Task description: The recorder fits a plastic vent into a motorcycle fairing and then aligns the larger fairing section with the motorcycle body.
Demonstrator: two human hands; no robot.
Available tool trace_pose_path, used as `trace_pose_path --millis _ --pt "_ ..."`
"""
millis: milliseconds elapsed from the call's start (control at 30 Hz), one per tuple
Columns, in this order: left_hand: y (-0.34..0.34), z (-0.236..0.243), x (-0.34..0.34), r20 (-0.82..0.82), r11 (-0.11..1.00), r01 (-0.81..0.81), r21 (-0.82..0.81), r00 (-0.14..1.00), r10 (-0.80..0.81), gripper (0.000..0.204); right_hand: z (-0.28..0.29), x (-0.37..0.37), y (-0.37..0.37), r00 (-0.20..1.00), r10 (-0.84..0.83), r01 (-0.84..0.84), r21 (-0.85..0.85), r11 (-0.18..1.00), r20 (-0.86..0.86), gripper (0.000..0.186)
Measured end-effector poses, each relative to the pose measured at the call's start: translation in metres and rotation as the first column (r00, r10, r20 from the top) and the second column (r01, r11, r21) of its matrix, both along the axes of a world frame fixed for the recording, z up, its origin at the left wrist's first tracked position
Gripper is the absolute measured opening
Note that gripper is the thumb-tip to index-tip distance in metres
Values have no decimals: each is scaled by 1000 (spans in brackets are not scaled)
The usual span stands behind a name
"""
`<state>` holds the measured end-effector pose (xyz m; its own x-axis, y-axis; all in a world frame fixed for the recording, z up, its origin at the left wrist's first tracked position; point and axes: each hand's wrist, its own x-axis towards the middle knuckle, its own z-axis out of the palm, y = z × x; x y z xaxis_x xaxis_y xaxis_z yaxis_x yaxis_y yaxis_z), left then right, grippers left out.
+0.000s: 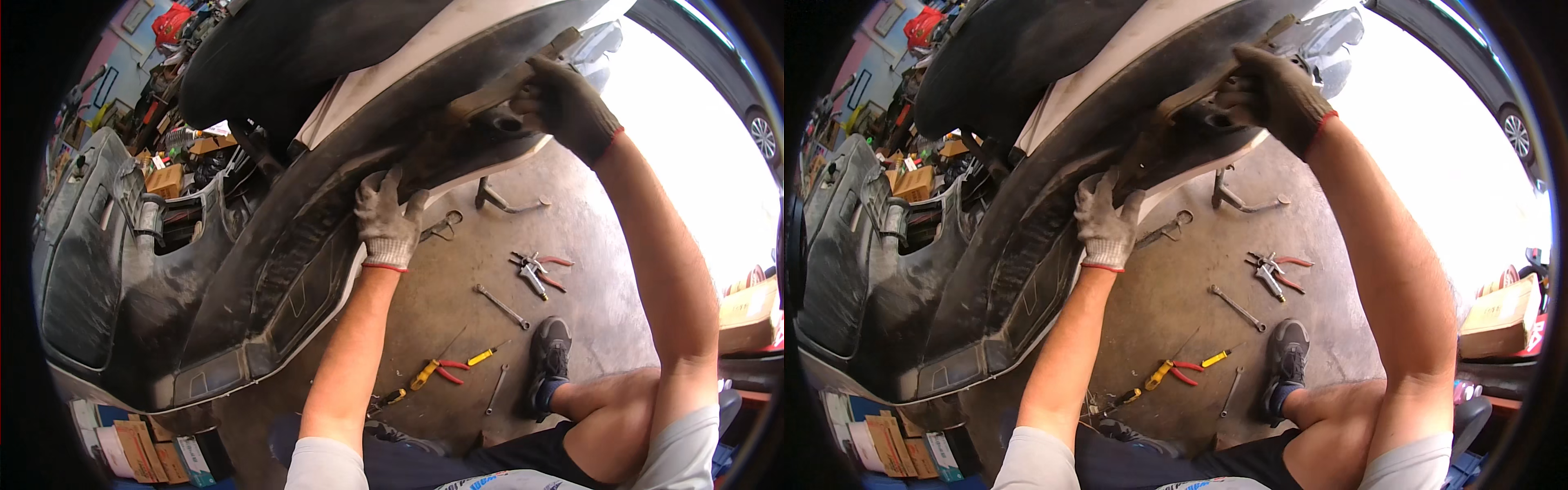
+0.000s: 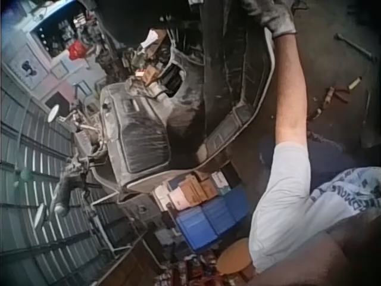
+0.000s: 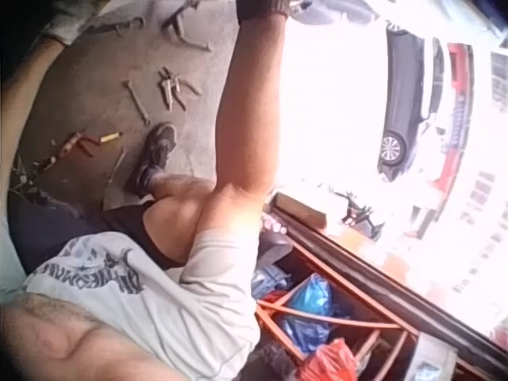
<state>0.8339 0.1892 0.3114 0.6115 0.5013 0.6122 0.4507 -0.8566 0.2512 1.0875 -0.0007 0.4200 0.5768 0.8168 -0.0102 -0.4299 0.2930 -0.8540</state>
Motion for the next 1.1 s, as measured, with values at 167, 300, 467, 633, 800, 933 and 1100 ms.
trace_pose_path --millis 167,300,467,633,800,933,1100 --pt "4 14 -2 -35 991 -12 -130 999 8 59 21 -54 12 977 -141 163 -131 978 160 34" --pt "15 5 -4 -22 997 10 -79 1000 -12 55 34 -72 14 956 -126 160 -109 981 266 33" --pt "19 -6 -2 -71 994 -18 109 997 25 55 35 -91 29 565 -78 141 -3 990 821 33" --pt "-5 10 -4 -257 978 -181 -105 955 149 59 65 -130 38 324 6 319 -115 941 946 25" --pt "-13 18 9 -348 929 -330 -167 901 257 72 67 -138 53 -133 65 371 -12 929 989 31" --pt "-5 8 7 -345 926 -345 -153 897 277 78 63 -138 61 -113 37 383 9 924 993 31" --pt "-19 9 14 -294 932 -346 -110 907 302 76 54 -117 40 -194 -10 445 96 890 981 15"
